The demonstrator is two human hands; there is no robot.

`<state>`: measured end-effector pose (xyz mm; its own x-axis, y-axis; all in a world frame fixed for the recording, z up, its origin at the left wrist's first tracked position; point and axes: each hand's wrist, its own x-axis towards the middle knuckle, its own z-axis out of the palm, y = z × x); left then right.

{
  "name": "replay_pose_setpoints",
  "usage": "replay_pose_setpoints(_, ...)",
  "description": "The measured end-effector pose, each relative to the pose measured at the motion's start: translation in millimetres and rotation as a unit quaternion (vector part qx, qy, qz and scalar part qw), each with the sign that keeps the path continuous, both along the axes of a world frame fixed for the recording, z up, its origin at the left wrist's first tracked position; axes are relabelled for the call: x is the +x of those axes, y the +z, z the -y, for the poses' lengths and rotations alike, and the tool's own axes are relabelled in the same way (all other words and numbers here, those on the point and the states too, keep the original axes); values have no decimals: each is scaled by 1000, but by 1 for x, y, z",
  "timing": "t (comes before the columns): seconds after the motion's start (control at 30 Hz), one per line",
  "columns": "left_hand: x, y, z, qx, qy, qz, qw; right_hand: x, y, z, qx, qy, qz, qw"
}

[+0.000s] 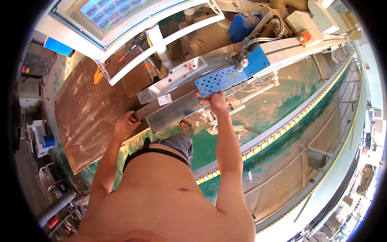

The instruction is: The person picks up rectangular wood panels from a table and feeds them one by one into an industrial woodworking machine.

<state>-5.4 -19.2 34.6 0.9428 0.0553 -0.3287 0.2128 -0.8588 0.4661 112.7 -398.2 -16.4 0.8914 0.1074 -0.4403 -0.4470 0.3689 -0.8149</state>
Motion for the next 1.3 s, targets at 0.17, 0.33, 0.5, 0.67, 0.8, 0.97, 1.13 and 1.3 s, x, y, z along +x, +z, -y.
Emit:
replay_pose_setpoints(0.17,15,-1,44,4,-5,175,985,25,-7,46,7,-9,-1,1000)
replay_pose_setpoints(0.33,40,-11,71,8,-58,253,966,26,-23,73,167,-8,81,983)
replay_pose_setpoints(0.5,69,-3,99,58,-129,167,976,-56,20,28,54,-159,35,985)
replay_pose_setpoints(0.67,92,-20,122,71,-165,196,964,-191,24,30,-36,-234,-20,971)
replay_pose_setpoints(0.8,88,-33,147,31,-154,177,972,-317,17,40,-73,-344,-62,934)
replay_pose_setpoints(0.97,25,-29,162,-187,-197,237,933,-487,-7,16,-74,-494,-154,853)
replay_pose_setpoints(1.13,-93,-55,158,-247,-343,124,898,-636,-19,-40,-47,-528,-299,793)
replay_pose_setpoints(1.3,-178,-229,36,-282,-253,-70,923,-735,-65,5,-140,-511,-319,786)
